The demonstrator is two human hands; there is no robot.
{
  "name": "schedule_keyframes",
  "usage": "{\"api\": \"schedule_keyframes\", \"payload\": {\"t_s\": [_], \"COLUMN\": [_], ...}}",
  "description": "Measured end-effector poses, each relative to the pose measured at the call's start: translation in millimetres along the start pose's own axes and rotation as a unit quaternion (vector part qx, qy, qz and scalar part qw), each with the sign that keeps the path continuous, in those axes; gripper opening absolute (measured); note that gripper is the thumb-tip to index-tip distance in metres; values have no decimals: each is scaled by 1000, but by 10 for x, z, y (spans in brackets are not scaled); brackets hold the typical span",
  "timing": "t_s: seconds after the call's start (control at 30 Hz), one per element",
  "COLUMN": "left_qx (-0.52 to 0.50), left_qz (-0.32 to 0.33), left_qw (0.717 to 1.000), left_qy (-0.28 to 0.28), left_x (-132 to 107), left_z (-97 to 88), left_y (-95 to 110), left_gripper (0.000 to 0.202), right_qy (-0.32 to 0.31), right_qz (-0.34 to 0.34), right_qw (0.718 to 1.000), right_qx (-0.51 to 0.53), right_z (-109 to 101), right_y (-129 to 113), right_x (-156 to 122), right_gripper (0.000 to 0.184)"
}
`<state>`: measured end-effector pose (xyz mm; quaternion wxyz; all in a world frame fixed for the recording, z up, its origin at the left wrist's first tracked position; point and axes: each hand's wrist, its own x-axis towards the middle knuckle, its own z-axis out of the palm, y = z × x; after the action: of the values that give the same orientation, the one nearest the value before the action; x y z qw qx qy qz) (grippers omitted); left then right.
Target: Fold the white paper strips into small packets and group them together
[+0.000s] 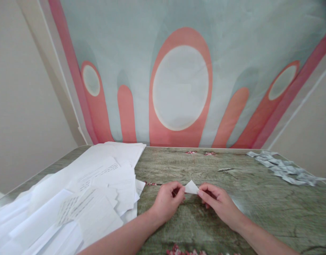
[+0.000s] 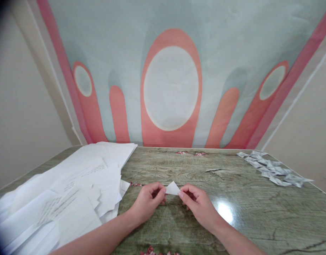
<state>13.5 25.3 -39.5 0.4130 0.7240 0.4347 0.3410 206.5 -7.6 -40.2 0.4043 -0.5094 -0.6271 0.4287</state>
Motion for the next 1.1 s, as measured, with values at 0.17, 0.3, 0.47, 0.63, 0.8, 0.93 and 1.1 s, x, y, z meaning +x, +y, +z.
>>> {"api": "schedule_keyframes", "payload": {"t_s": [0.17,0.3,0.47,0.63,0.8,0.93,1.1], "left_qx": [6,38,39,-49,-164,-193,-177], "left_qz": [19,26,21,3,-44,-66,-60], "left_qw": [1000,998,999,999,985,978,980], "left_qy": [-15,-30,-28,-19,-27,-51,-70], "left_x": [-11,-25,-31,-12,-23,-50,-58], "left_z": [-11,-14,-27,-48,-4,45,49], "left_y": [24,49,77,91,107,120,116], "left_gripper": [29,31,30,33,37,38,38], "right_qy": [4,0,5,12,4,3,8], "right_qz": [4,-9,-12,-2,-21,-39,-38], "right_qw": [1000,999,999,1000,1000,999,998], "right_qx": [-6,-32,-38,-14,-23,-35,-41], "right_z": [-4,-15,12,37,49,69,85], "right_y": [50,51,30,49,33,-18,-24], "right_x": [2,-11,-23,-23,-51,-77,-91], "right_gripper": [32,32,31,30,30,29,28]}}
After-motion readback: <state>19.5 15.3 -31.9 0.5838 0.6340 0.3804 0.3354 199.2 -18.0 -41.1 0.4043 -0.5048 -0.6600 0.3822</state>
